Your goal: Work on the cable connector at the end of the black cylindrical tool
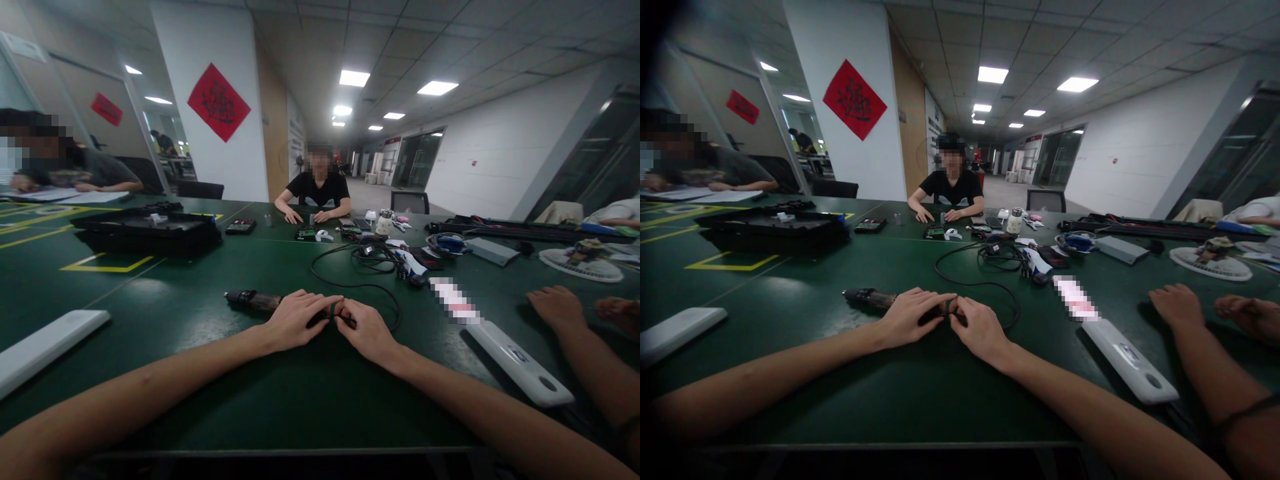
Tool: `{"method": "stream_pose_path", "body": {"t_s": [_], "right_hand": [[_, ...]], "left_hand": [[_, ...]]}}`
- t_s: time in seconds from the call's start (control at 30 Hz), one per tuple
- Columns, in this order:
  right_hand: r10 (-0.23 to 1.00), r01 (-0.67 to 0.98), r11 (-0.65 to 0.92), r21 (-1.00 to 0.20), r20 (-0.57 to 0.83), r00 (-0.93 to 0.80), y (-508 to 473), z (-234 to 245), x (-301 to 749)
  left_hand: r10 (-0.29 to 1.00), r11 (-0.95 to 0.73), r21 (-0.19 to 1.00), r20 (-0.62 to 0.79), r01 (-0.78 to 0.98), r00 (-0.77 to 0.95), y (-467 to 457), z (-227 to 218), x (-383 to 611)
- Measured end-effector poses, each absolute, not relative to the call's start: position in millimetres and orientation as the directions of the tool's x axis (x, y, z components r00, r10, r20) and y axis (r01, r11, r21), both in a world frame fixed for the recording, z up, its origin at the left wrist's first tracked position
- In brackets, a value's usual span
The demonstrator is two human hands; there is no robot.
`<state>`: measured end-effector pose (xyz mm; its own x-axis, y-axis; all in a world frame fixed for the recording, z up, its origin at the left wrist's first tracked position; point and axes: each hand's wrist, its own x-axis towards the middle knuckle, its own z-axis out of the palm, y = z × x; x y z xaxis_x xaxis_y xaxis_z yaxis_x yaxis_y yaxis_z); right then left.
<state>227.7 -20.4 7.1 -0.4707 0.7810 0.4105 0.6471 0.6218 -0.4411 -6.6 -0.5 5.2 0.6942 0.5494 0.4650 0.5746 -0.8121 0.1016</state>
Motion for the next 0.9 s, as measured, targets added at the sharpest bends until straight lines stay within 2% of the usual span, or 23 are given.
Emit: {"method": "stream_pose_path", "body": {"t_s": [0.9], "right_hand": [[0.782,0.648,0.621,-0.441,0.4,-0.477,-22.6,8.6,227.4]], "left_hand": [[0.542,-0.824,0.132,0.471,0.551,0.696,-1.8,6.2,-8.3]]}}
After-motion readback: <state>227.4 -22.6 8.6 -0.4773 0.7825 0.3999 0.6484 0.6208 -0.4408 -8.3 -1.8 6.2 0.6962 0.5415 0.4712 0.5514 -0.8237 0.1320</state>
